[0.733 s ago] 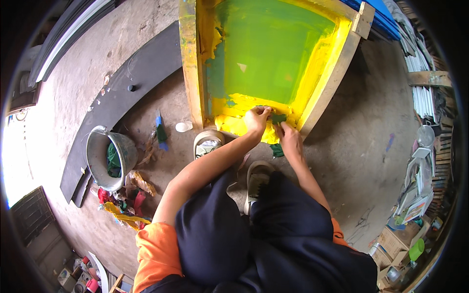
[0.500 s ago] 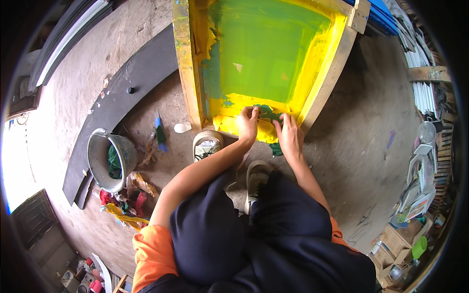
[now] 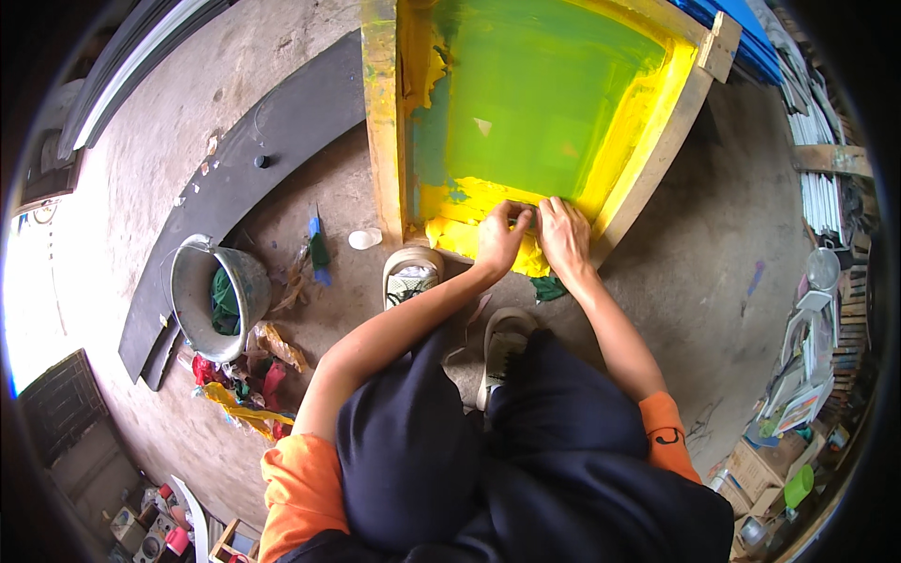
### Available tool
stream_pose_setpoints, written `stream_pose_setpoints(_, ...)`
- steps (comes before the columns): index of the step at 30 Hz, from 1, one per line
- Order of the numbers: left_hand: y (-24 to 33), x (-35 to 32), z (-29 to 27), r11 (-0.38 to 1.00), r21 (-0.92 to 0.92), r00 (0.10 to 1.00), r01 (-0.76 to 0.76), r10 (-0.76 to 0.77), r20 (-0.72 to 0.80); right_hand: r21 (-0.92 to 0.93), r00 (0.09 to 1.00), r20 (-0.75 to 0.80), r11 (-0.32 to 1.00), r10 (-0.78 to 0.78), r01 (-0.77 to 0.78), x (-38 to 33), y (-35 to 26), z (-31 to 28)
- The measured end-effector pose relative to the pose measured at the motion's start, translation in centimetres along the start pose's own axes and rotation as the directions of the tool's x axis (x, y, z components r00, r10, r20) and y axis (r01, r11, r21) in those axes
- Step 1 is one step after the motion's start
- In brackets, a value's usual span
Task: The person scrapes yellow paint from the edges of a wooden frame using a small tool. They repeatedly remove chunks of paint and place them on the floor.
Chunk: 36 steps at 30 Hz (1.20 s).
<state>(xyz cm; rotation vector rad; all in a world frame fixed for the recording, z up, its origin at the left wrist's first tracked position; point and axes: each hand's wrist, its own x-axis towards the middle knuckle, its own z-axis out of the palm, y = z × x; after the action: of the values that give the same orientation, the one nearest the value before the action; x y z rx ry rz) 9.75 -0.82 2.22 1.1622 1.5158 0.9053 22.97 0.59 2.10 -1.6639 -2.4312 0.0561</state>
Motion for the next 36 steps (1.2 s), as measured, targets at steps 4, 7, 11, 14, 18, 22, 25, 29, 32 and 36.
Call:
stream_pose_setpoints(4,-0.2,-0.1,0.9,0.999,0.03,0.999,-0.038,0.037,0.034,0.211,0.992,-0.04,0.971,0.122,-0.111,-1.0,1.1,-0.5)
stream_pose_setpoints(7,-0.7,0.0,1.1,0.999,0.038,1.0,-0.021,0.021,0.001,0.308,0.987,-0.03,0.94,0.16,-0.143,-1.4,1.6,-0.8)
stream_pose_setpoints(11,-0.3,0.0,1.2,0.999,0.019,0.999,0.031,-0.031,-0.008,0.46,0.967,-0.036,0.863,0.251,-0.207,-2.0,1.2,-1.0)
stream_pose_setpoints(14,-0.9,0.1,1.0,0.999,-0.031,1.0,0.029,-0.029,0.001,0.462,0.933,-0.052,0.837,0.355,-0.293,-2.9,0.8,-0.8)
stream_pose_setpoints(18,-1.3,0.1,1.2,0.998,-0.039,0.998,-0.041,0.039,-0.047,0.483,0.857,-0.315,0.846,0.408,-0.226,-3.3,1.6,-2.9)
stream_pose_setpoints(22,-1.3,0.4,0.8,0.993,0.053,0.99,-0.104,0.109,-0.095,0.509,0.855,-0.157,0.783,0.494,-0.358,-2.8,2.4,-6.1)
stream_pose_setpoints(25,-0.1,0.6,0.3,0.999,-0.009,0.999,0.047,-0.047,-0.024,0.283,0.864,0.12,0.817,0.489,-0.502,-2.9,1.2,-5.3)
stream_pose_setpoints(29,0.8,0.4,-1.0,0.996,0.012,0.996,0.093,-0.093,0.005,0.333,0.885,0.193,0.82,0.424,-0.465,-4.6,1.0,-2.0)
stream_pose_setpoints(32,-0.6,0.3,-1.8,1.0,-0.004,0.998,0.002,-0.003,-0.069,0.088,0.919,-0.032,0.917,0.393,-0.389,-3.2,-0.3,-1.6)
stream_pose_setpoints(36,-1.3,0.3,-1.5,1.0,-0.004,0.998,0.01,-0.011,-0.058,-0.097,0.937,0.03,0.935,0.347,-0.342,-0.9,-0.7,-1.3)
